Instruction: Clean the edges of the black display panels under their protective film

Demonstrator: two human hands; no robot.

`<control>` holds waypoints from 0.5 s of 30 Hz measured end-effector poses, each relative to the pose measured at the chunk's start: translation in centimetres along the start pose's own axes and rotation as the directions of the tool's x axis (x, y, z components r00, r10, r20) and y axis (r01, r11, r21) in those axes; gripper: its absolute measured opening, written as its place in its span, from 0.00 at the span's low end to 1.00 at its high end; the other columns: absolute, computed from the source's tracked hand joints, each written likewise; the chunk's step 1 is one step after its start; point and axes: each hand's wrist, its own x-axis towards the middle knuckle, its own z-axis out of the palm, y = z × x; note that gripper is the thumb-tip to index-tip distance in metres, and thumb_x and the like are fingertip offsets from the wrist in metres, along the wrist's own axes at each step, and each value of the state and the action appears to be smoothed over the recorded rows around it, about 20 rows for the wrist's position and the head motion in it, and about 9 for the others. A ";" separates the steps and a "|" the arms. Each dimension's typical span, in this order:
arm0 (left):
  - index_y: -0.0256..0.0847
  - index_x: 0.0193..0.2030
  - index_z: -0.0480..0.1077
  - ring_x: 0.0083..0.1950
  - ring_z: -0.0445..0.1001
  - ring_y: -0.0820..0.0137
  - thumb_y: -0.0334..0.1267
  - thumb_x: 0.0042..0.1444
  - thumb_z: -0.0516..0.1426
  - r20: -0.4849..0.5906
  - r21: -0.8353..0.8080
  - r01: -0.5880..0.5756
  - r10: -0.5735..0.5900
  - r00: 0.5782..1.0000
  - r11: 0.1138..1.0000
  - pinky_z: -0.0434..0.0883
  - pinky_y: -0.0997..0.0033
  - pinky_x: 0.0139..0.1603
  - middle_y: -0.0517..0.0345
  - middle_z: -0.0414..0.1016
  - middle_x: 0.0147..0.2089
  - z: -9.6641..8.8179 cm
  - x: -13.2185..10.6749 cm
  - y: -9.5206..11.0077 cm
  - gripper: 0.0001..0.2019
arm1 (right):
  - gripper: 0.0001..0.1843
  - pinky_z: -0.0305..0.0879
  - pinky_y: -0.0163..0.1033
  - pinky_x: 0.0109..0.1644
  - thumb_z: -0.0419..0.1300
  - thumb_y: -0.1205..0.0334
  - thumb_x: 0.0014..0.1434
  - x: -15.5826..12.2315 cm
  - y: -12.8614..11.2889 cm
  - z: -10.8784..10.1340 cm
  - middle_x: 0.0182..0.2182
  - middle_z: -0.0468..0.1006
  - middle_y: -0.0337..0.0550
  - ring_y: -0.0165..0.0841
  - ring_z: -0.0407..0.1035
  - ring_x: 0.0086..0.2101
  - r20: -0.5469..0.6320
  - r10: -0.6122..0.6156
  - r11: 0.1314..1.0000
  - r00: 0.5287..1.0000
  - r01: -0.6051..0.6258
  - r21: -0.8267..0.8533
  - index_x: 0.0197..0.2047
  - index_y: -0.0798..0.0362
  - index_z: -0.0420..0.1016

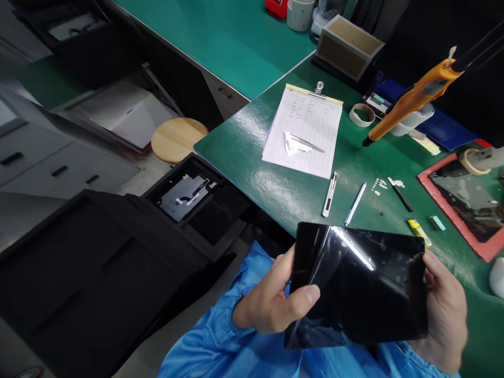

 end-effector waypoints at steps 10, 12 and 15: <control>0.46 0.73 0.78 0.61 0.87 0.52 0.38 0.74 0.63 -0.008 0.028 0.035 -0.035 0.999 0.999 0.80 0.55 0.64 0.53 0.90 0.61 0.0 -0.1 0.2 0.22 | 0.27 0.87 0.52 0.42 0.80 0.44 0.29 1.8 1.5 -1.3 0.33 0.89 0.36 0.53 0.88 0.43 0.056 0.002 0.998 0.998 0.001 -0.059 0.35 0.44 0.87; 0.46 0.75 0.77 0.63 0.87 0.51 0.39 0.75 0.63 -0.001 0.044 0.027 -0.027 1.000 0.999 0.81 0.55 0.65 0.52 0.90 0.62 -0.2 -0.1 0.1 0.23 | 0.26 0.88 0.53 0.41 0.80 0.42 0.33 2.2 1.8 -1.7 0.32 0.89 0.36 0.52 0.88 0.41 0.090 -0.030 0.995 0.995 0.038 -0.093 0.36 0.44 0.87; 0.47 0.76 0.77 0.62 0.87 0.51 0.41 0.77 0.63 0.001 0.051 0.028 -0.028 1.000 0.998 0.81 0.54 0.65 0.52 0.90 0.62 -0.2 -0.2 -0.1 0.23 | 0.24 0.89 0.54 0.41 0.78 0.38 0.40 2.6 2.1 -2.2 0.32 0.89 0.38 0.53 0.89 0.39 0.169 -0.103 0.981 0.980 0.129 -0.147 0.35 0.44 0.86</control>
